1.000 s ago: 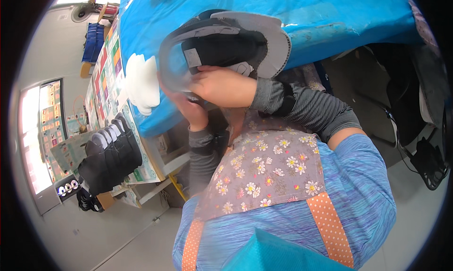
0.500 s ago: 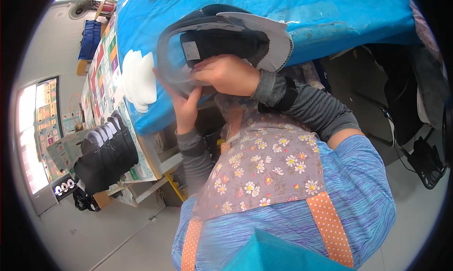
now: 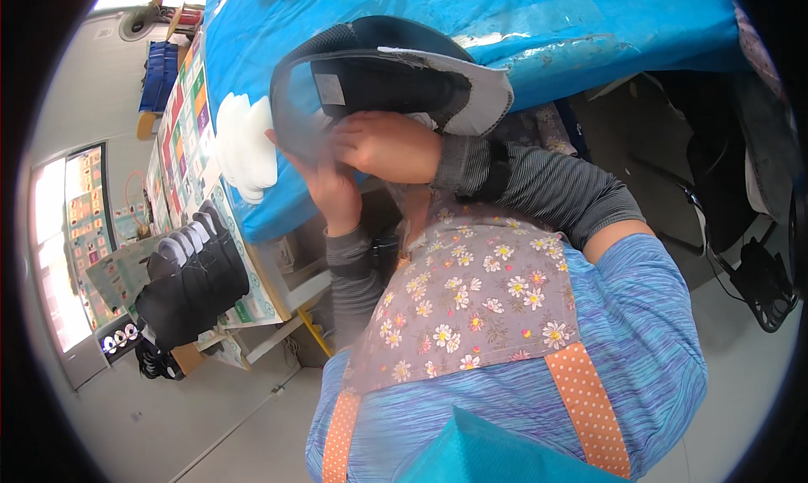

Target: The person picks up a black shoe component and inserts a white reinforcement piece into it, then presses the edges with their fingers to secure the two parts together.

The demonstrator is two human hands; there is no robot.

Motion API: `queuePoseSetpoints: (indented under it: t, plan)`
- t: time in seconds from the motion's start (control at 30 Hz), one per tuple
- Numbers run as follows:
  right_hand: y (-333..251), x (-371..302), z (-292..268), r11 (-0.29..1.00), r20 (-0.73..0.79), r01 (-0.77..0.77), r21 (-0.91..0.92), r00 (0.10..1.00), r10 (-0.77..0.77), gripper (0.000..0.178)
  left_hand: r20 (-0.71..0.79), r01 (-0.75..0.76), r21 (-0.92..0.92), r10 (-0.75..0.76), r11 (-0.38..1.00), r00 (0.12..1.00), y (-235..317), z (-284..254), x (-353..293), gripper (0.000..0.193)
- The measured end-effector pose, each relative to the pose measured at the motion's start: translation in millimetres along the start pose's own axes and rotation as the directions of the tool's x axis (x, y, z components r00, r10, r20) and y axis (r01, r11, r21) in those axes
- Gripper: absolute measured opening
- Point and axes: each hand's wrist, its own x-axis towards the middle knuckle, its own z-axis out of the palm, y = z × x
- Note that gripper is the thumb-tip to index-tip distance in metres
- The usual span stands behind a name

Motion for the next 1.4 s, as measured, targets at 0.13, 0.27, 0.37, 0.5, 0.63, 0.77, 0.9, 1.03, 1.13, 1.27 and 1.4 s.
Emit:
queuePoseSetpoints:
  t: [0.13,0.27,0.37,0.5,0.63,0.77,0.9,1.03,1.13,1.27,1.4]
  plan:
    - [-2.5,-1.1,-5.3,0.991,-0.189,0.087,-0.103,0.976,-0.106,0.020,-0.035,-0.029,0.089,0.032,0.996,0.999,-7.8,-7.5,4.7,0.067]
    - [-54.1,1.9,-91.7,0.981,0.445,0.174,-0.091,0.888,-0.116,0.018,-0.072,-0.089,0.347,0.121,0.934,0.990,17.6,-21.4,17.6,0.060]
    - [-80.3,2.4,-178.0,0.920,0.108,0.201,0.336,0.962,-0.249,0.023,-0.009,-0.052,0.425,0.062,0.904,0.998,71.7,-11.6,36.7,0.059]
    - [-74.0,27.8,-211.8,0.992,-0.151,0.053,0.111,0.988,-0.036,0.035,0.228,-0.086,0.503,-0.035,0.860,0.973,107.1,0.7,47.2,0.067]
    - [-21.8,42.0,-166.3,0.972,-0.126,-0.141,-0.186,0.985,0.118,0.031,0.332,-0.084,0.311,-0.026,0.947,0.943,97.7,42.4,47.1,0.073]
    - [5.0,48.3,-148.0,0.942,-0.027,-0.177,-0.285,0.984,0.177,0.023,0.379,-0.196,0.379,0.041,0.905,0.924,73.5,29.6,52.7,0.067]
    - [17.9,53.5,-160.2,0.860,0.004,-0.096,-0.502,0.994,0.113,0.014,0.296,-0.103,0.611,-0.106,0.785,0.949,79.2,33.6,64.6,0.046]
    - [49.1,72.1,-180.1,0.929,0.375,-0.049,-0.367,0.906,0.196,0.016,0.440,-0.222,0.692,-0.158,0.687,0.884,95.6,31.7,81.5,0.048]
    - [55.2,78.1,-194.9,0.971,0.557,-0.133,-0.196,0.800,0.222,0.018,0.554,-0.254,0.667,-0.239,0.700,0.798,110.4,30.8,89.5,0.051]
    - [41.0,78.8,-202.8,0.963,0.631,-0.210,-0.169,0.727,0.269,0.020,0.586,-0.138,0.655,-0.384,0.743,0.713,112.9,24.5,103.8,0.050]
    - [46.1,71.2,-190.0,0.972,0.588,-0.122,-0.203,0.778,0.221,0.017,0.687,-0.239,0.574,-0.301,0.783,0.661,108.2,22.4,113.3,0.050]
